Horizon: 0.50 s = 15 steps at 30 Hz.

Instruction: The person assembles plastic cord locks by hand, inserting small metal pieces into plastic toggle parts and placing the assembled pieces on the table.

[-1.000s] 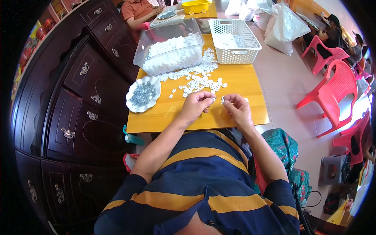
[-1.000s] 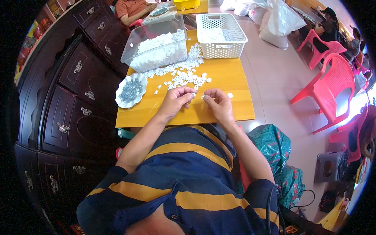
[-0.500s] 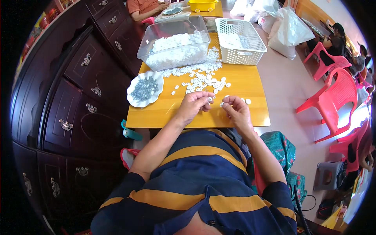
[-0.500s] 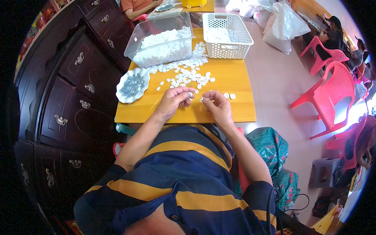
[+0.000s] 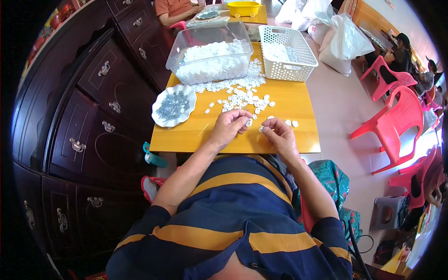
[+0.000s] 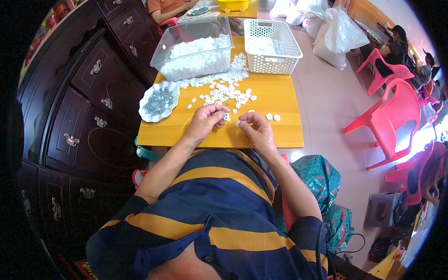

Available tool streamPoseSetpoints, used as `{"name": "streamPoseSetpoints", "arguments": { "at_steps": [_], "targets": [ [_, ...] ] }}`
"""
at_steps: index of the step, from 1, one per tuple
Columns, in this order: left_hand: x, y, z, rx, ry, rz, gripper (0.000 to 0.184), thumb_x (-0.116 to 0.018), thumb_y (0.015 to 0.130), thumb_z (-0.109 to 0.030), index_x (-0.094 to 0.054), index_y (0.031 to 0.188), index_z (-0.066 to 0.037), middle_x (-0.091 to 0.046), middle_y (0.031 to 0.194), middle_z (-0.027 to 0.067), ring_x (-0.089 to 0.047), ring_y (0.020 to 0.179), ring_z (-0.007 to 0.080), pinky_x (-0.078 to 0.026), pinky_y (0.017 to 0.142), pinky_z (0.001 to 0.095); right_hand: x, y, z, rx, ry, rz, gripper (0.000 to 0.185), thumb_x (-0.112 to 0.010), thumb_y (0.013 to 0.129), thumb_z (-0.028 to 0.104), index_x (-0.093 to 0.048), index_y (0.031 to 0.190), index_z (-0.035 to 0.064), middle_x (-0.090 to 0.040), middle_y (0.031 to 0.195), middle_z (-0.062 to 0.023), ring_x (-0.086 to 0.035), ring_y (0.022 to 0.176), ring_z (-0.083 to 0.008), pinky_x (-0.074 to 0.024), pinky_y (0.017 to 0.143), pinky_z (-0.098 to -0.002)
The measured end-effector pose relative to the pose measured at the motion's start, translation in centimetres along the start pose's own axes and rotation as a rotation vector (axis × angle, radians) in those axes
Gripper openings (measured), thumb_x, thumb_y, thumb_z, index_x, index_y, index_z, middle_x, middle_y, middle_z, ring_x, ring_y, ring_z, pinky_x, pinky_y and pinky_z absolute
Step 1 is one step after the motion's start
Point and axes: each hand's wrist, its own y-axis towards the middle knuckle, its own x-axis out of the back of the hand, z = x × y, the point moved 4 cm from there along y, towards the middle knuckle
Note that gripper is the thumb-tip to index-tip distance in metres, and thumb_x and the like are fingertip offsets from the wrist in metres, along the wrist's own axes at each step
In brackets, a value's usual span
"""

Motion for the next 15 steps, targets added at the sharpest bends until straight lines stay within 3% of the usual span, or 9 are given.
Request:
{"name": "streamPoseSetpoints", "arguments": {
  "at_steps": [15],
  "targets": [
    [-1.1,-0.5,-0.5,-0.062,0.065,0.064,0.011,-0.06,0.096,-0.008,-0.067,0.101,-0.002,-0.064,0.083,-0.002,-0.057,0.07,0.0049,-0.05,0.064,0.0212,-0.5,-0.2,-0.1,-0.049,-0.019,0.083,0.013,-0.068,0.093,0.011,-0.065,0.103,0.0041,-0.061,0.082,0.004,-0.052,0.069,-0.003,-0.0428,0.062,-0.0185]
  ]
}}
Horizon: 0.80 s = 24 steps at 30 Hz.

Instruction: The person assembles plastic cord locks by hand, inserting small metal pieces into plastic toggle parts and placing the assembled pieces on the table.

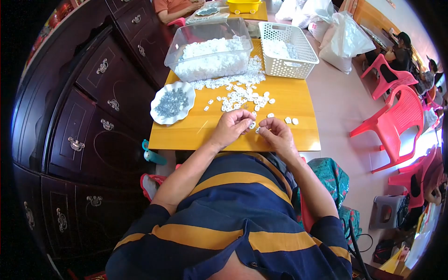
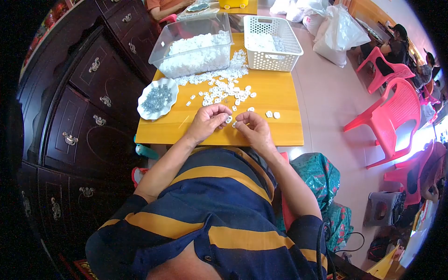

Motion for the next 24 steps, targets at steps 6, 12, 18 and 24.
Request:
{"name": "streamPoseSetpoints", "arguments": {
  "at_steps": [6,12,18,24],
  "targets": [
    [-0.01,0.01,0.18,-0.001,0.034,0.009,0.012,-0.06,0.095,-0.009,-0.068,0.101,-0.002,-0.064,0.081,-0.0024,-0.057,0.067,0.0048,-0.049,0.062,0.0209,0.1,0.15,-0.22,0.012,-0.01,0.018,0.013,-0.068,0.092,0.009,-0.063,0.103,0.0038,-0.061,0.085,0.0038,-0.053,0.072,-0.0026,-0.0431,0.064,-0.0182],
    [0.0,-0.1,-0.14,0.008,0.028,0.004,0.012,-0.061,0.095,-0.009,-0.068,0.101,-0.002,-0.064,0.081,-0.0023,-0.058,0.067,0.0047,-0.05,0.062,0.0206,0.12,0.2,-0.3,0.021,-0.017,0.011,0.013,-0.068,0.092,0.009,-0.063,0.103,0.0036,-0.062,0.085,0.0032,-0.053,0.072,-0.0032,-0.0434,0.064,-0.0185],
    [-0.06,-0.11,-0.12,0.003,0.039,0.003,0.012,-0.061,0.095,-0.01,-0.069,0.1,-0.002,-0.064,0.081,-0.0023,-0.058,0.067,0.0047,-0.05,0.062,0.0207,0.15,0.17,-0.35,0.012,-0.029,0.005,0.012,-0.068,0.092,0.009,-0.064,0.102,0.0035,-0.061,0.084,0.0034,-0.053,0.071,-0.0032,-0.0433,0.063,-0.0188],
    [0.01,-0.08,0.18,0.016,0.032,0.0,0.012,-0.061,0.096,-0.01,-0.069,0.1,-0.002,-0.064,0.081,-0.0025,-0.057,0.067,0.0046,-0.05,0.062,0.0206,0.14,0.15,-0.28,-0.004,-0.032,-0.01,0.011,-0.068,0.092,0.008,-0.064,0.101,0.0033,-0.061,0.082,0.0039,-0.052,0.071,-0.0029,-0.0426,0.063,-0.0185]
  ]
}}
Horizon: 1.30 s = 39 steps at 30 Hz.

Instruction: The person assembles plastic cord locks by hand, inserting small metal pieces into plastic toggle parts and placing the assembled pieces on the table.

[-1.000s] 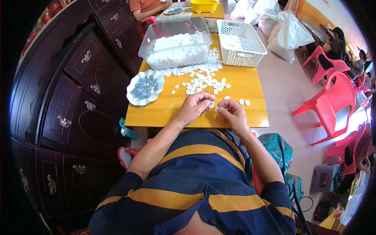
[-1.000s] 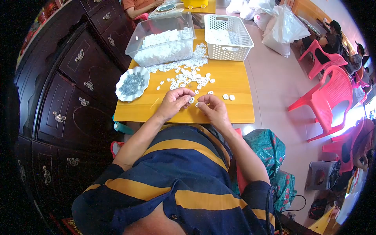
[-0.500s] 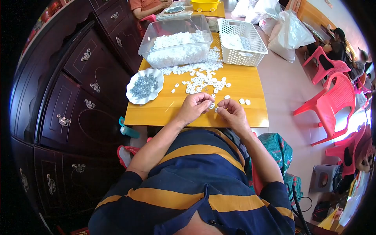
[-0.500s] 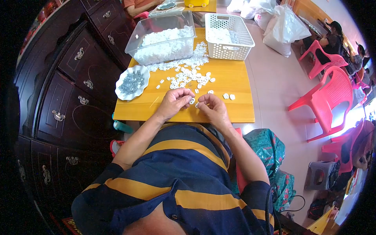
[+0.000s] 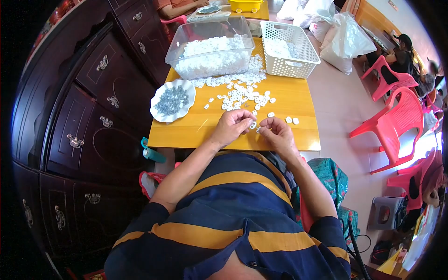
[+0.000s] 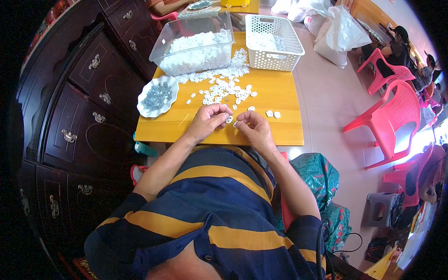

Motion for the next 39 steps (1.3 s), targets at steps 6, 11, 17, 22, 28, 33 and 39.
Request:
{"name": "streamPoseSetpoints", "arguments": {
  "at_steps": [6,11,17,22,28,33,39],
  "targets": [
    [-0.1,-0.1,-0.2,0.004,0.0,0.015,0.011,-0.061,0.096,-0.01,-0.068,0.1,-0.003,-0.063,0.082,-0.0034,-0.057,0.067,0.004,-0.049,0.062,0.0201,0.0,0.1,0.0,0.026,-0.012,-0.004,0.01,-0.068,0.092,0.008,-0.064,0.1,0.0029,-0.061,0.081,0.0043,-0.052,0.069,-0.0028,-0.0419,0.062,-0.0184],
    [-0.3,0.1,0.2,-0.049,0.05,0.038,0.011,-0.062,0.097,-0.011,-0.068,0.101,-0.003,-0.063,0.083,-0.004,-0.056,0.068,0.0034,-0.048,0.062,0.0194,0.0,0.0,0.0,0.011,0.002,0.007,0.01,-0.068,0.091,0.008,-0.063,0.1,0.0032,-0.061,0.081,0.0042,-0.052,0.069,-0.0026,-0.0413,0.061,-0.0185],
    [-0.5,0.1,0.4,-0.041,0.064,0.054,0.011,-0.061,0.097,-0.009,-0.067,0.102,-0.002,-0.064,0.084,-0.0031,-0.057,0.07,0.0035,-0.049,0.063,0.0195,-0.2,0.0,0.1,0.017,-0.001,0.005,0.011,-0.069,0.091,0.008,-0.064,0.098,0.0027,-0.062,0.081,0.0032,-0.054,0.07,-0.0033,-0.0434,0.063,-0.0186],
    [-0.9,0.1,0.6,-0.03,0.031,0.061,0.01,-0.061,0.096,-0.007,-0.066,0.103,-0.002,-0.065,0.087,-0.0013,-0.058,0.072,0.0041,-0.049,0.064,0.0194,-0.2,0.2,-0.4,0.034,-0.025,-0.017,0.012,-0.07,0.089,0.007,-0.063,0.098,0.0024,-0.063,0.081,0.0023,-0.055,0.071,-0.004,-0.0442,0.063,-0.0187],
    [-1.0,0.1,0.8,-0.023,-0.037,0.031,0.014,-0.063,0.097,-0.009,-0.066,0.108,-0.001,-0.066,0.089,0.0,-0.06,0.075,0.0057,-0.051,0.067,0.0206,-0.3,0.1,-0.1,0.044,0.013,-0.07,0.011,-0.07,0.089,0.006,-0.062,0.096,0.0026,-0.062,0.08,0.0022,-0.054,0.07,-0.004,-0.0427,0.062,-0.0188],
    [-1.1,0.1,1.0,-0.076,0.038,0.051,0.027,-0.067,0.094,-0.012,-0.063,0.118,0.0,-0.067,0.096,0.0019,-0.061,0.078,0.0067,-0.053,0.07,0.0233,-0.3,0.0,0.2,0.04,0.036,-0.105,0.009,-0.068,0.09,0.005,-0.062,0.096,0.0033,-0.06,0.08,0.0025,-0.053,0.069,-0.0041,-0.0414,0.061,-0.0189],
    [-1.8,-1.0,-1.6,-0.216,0.345,-0.032,0.046,-0.077,0.081,-0.016,-0.062,0.122,-0.001,-0.069,0.097,0.0098,-0.065,0.076,0.014,-0.054,0.07,0.0294,-0.3,0.0,0.5,0.067,0.128,-0.131,0.01,-0.066,0.091,0.004,-0.061,0.099,0.0038,-0.06,0.081,0.0021,-0.055,0.072,-0.0047,-0.0437,0.064,-0.0187]
  ]
}}
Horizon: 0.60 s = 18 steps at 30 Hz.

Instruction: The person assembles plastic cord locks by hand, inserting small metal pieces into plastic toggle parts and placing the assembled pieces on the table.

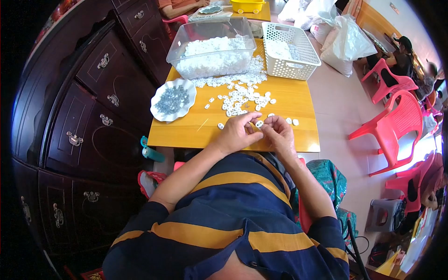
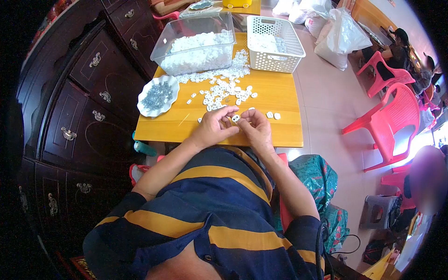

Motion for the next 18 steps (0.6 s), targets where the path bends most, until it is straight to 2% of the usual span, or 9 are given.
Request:
{"name": "streamPoseSetpoints", "arguments": {
  "at_steps": [2,4,7,10,18],
  "targets": [
    [0.0,-0.1,-0.8,-0.036,0.113,-0.002,0.049,-0.079,0.078,-0.017,-0.063,0.122,-0.003,-0.069,0.096,0.0114,-0.066,0.074,0.0167,-0.054,0.07,0.0307,-0.1,-0.1,0.2,-0.028,0.042,0.002,0.01,-0.066,0.091,0.004,-0.061,0.1,0.0034,-0.061,0.082,0.0017,-0.056,0.073,-0.005,-0.0456,0.066,-0.0189],
    [0.0,-0.1,-1.7,-0.147,0.359,-0.056,0.042,-0.077,0.077,-0.018,-0.065,0.115,-0.004,-0.068,0.092,0.012,-0.067,0.073,0.0243,-0.054,0.069,0.0353,-0.2,-0.2,0.4,-0.038,0.041,0.015,0.01,-0.066,0.091,0.003,-0.061,0.1,0.0032,-0.061,0.082,0.0015,-0.056,0.073,-0.005,-0.0461,0.066,-0.019],
    [-0.1,-0.1,-1.3,-0.219,0.438,-0.078,0.032,-0.074,0.079,-0.019,-0.068,0.107,-0.005,-0.067,0.086,0.011,-0.067,0.075,0.0281,-0.054,0.068,0.0386,-0.1,-0.2,0.1,-0.058,0.043,0.042,0.011,-0.065,0.091,0.003,-0.061,0.101,0.0028,-0.062,0.083,0.0011,-0.057,0.073,-0.0051,-0.0462,0.066,-0.019],
    [0.0,-0.1,-1.8,-0.214,0.438,-0.073,0.025,-0.072,0.081,-0.017,-0.069,0.103,-0.005,-0.067,0.085,0.0112,-0.068,0.077,0.0298,-0.054,0.068,0.0385,-0.2,-0.2,0.0,-0.071,0.044,0.053,0.01,-0.065,0.092,0.004,-0.061,0.101,0.0028,-0.062,0.082,0.0011,-0.057,0.072,-0.0049,-0.0451,0.065,-0.0187],
    [0.0,0.0,-2.2,-0.294,0.483,-0.048,0.027,-0.072,0.08,-0.014,-0.068,0.105,-0.004,-0.068,0.086,0.0119,-0.068,0.076,0.028,-0.054,0.068,0.0372,-0.4,-0.1,0.5,-0.097,0.076,0.078,0.008,-0.065,0.094,0.008,-0.059,0.098,0.0041,-0.062,0.077,0.001,-0.055,0.065,-0.0044,-0.0415,0.058,-0.0188]
  ]
}}
